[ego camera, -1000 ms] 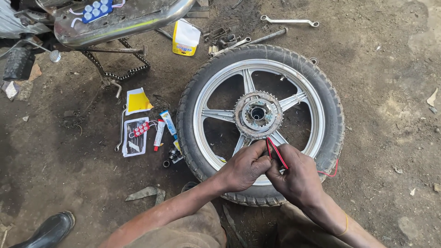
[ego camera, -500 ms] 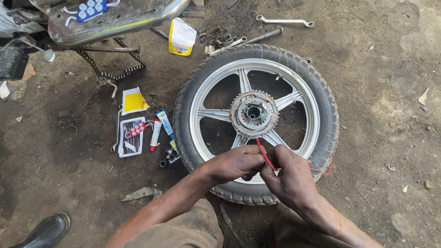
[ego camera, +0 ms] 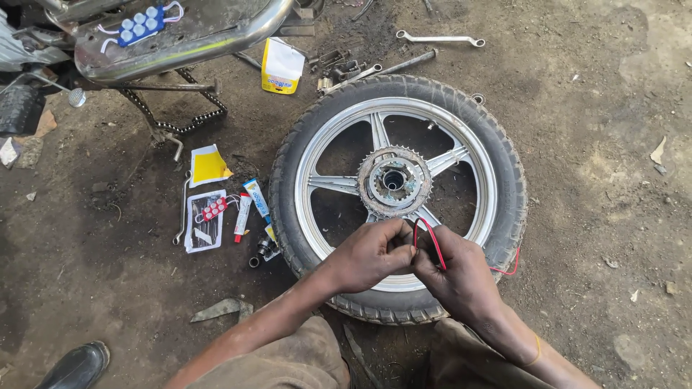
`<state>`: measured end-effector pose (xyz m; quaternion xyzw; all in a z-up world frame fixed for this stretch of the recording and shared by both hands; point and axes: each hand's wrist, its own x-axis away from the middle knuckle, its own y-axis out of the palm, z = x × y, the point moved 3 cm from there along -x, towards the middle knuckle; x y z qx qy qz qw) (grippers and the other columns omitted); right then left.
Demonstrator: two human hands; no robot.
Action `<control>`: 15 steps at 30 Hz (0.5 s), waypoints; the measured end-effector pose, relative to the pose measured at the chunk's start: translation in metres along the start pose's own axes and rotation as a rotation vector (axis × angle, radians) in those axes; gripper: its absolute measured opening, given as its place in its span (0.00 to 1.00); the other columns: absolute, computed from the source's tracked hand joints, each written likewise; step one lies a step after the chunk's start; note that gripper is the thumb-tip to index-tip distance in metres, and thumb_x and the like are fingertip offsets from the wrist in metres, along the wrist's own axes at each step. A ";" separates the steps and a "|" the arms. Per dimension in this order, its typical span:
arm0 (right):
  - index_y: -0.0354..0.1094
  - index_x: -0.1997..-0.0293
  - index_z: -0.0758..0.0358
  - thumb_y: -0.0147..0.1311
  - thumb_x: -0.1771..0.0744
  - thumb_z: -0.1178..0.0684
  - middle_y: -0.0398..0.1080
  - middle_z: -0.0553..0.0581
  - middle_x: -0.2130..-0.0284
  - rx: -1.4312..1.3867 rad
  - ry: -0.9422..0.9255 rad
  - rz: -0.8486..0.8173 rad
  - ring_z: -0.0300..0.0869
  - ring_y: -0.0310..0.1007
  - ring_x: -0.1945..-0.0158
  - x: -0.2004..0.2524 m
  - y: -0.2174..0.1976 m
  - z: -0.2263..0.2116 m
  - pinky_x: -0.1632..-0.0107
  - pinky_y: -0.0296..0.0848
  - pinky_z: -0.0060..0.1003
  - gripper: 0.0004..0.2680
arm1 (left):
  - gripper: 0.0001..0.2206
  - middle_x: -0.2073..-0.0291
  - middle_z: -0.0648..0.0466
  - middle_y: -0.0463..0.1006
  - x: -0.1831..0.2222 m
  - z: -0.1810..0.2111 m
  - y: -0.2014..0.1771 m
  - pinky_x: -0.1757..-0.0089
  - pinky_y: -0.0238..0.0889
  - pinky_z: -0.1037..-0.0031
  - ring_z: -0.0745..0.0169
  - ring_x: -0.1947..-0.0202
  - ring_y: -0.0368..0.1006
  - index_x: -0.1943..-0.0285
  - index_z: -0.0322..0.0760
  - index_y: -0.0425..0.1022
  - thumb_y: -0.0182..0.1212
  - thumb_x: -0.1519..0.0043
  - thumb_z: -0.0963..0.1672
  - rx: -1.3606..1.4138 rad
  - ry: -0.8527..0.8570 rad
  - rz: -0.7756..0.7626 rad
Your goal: Preparing and attaching electrical wiring and LED strips to the spokes of a motorcycle wheel using pliers.
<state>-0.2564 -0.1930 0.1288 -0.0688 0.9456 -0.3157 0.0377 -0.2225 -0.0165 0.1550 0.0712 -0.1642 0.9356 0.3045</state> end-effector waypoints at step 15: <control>0.63 0.70 0.57 0.54 0.39 0.53 0.70 0.52 0.77 0.064 -0.037 0.079 0.43 0.67 0.74 0.000 0.001 -0.005 0.68 0.65 0.41 0.04 | 0.04 0.73 0.63 0.63 -0.003 0.003 0.011 0.65 0.54 0.69 0.69 0.69 0.57 0.67 0.44 0.65 0.45 0.44 0.44 0.026 -0.049 -0.145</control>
